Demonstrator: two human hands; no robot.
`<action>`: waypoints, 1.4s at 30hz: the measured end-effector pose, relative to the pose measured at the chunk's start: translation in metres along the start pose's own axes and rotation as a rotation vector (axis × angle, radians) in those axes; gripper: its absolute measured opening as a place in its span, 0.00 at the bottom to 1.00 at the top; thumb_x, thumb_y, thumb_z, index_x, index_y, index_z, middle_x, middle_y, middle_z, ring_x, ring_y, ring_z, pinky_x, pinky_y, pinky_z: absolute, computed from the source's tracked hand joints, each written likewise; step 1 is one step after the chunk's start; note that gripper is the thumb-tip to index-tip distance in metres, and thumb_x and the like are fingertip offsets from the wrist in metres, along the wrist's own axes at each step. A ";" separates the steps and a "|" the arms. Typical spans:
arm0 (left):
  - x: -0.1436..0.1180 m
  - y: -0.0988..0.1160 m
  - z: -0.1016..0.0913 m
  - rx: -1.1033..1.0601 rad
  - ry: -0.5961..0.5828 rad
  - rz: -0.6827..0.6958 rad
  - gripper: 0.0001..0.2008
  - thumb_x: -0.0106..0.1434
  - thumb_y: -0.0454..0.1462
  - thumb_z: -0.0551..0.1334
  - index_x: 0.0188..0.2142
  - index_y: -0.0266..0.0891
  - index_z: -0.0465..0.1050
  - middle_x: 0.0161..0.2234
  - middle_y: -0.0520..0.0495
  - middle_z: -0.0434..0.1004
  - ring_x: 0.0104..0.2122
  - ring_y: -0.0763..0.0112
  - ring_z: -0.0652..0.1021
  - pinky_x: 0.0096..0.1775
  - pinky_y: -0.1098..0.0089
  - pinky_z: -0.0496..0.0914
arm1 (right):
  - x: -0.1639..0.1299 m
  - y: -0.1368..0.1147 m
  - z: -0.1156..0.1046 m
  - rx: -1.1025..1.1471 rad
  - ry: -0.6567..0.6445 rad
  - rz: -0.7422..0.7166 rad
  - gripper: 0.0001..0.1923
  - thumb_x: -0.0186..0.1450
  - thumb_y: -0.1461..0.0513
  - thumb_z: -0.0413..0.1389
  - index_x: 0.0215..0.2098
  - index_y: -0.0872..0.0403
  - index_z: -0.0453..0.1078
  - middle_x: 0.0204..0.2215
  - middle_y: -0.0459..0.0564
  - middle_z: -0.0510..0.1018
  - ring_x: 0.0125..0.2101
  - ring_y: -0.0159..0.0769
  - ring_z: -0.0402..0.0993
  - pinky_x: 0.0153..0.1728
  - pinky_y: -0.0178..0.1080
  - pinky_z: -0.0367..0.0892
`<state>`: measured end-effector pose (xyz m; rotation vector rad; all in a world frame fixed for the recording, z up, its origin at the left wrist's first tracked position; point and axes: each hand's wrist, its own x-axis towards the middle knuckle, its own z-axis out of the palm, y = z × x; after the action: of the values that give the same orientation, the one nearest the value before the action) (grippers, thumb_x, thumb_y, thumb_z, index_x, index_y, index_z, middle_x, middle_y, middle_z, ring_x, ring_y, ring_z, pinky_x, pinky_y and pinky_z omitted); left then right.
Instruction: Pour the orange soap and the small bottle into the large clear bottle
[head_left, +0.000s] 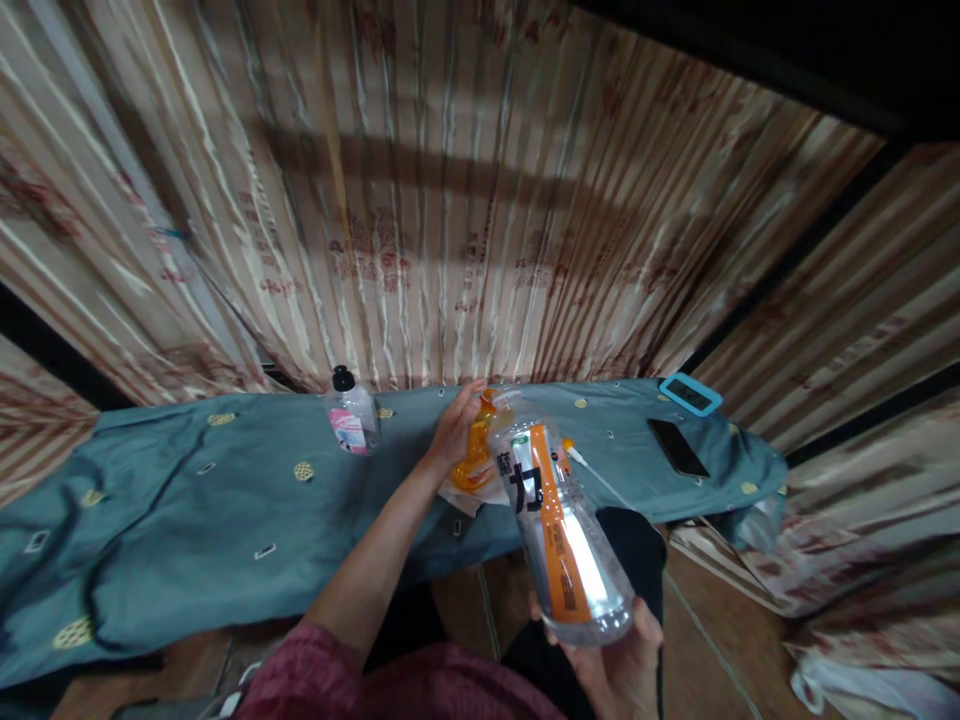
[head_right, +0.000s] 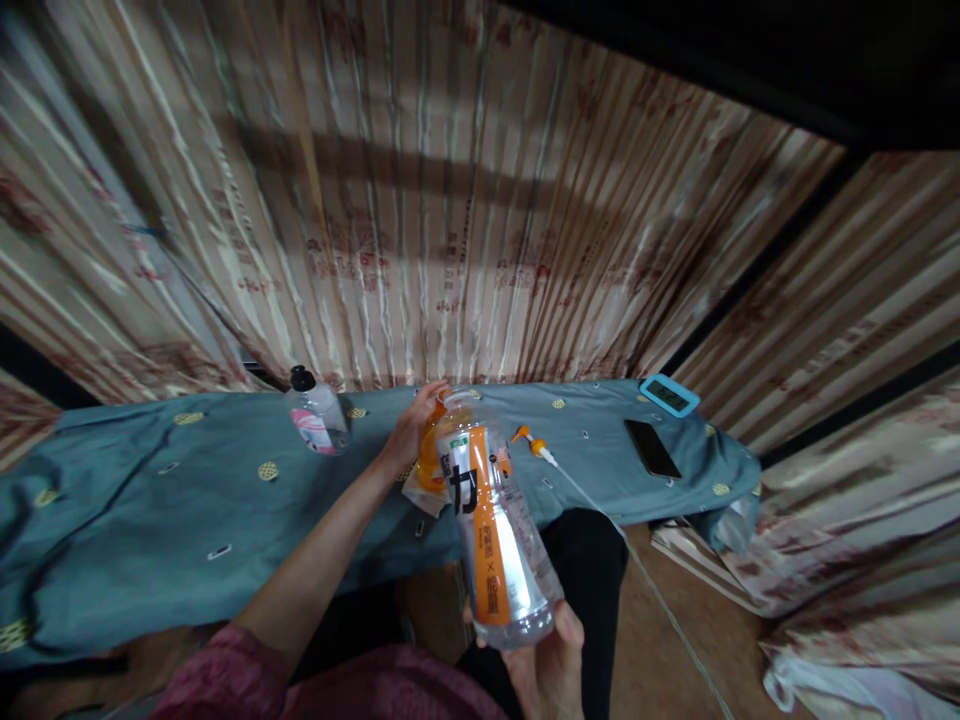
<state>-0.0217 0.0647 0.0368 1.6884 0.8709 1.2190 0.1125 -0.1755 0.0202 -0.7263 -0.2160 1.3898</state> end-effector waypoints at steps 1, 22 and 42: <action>-0.001 -0.001 0.000 0.012 -0.008 0.006 0.25 0.66 0.46 0.47 0.56 0.36 0.65 0.57 0.41 0.72 0.57 0.60 0.72 0.61 0.59 0.63 | 0.002 0.001 -0.005 -0.005 -0.043 0.000 0.25 0.47 0.44 0.68 0.38 0.49 0.80 0.33 0.55 0.83 0.27 0.48 0.80 0.23 0.40 0.71; -0.169 0.009 -0.022 -0.462 -0.013 -0.302 0.36 0.54 0.59 0.63 0.56 0.41 0.68 0.56 0.40 0.74 0.55 0.51 0.74 0.57 0.55 0.69 | 0.022 0.049 0.006 -0.045 -0.245 0.081 0.35 0.42 0.60 0.73 0.49 0.43 0.74 0.45 0.43 0.80 0.52 0.44 0.72 0.56 0.44 0.62; -0.152 -0.012 -0.069 -0.044 0.631 -0.610 0.29 0.30 0.41 0.74 0.33 0.39 0.65 0.27 0.52 0.76 0.27 0.66 0.78 0.32 0.65 0.74 | 0.076 0.085 -0.025 -0.790 -0.250 -0.036 0.40 0.54 0.46 0.65 0.59 0.49 0.57 0.56 0.61 0.67 0.47 0.45 0.76 0.49 0.48 0.68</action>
<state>-0.1311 -0.0495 -0.0186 0.8715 1.5790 1.3153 0.0720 -0.1120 -0.0689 -1.1788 -1.0068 1.3486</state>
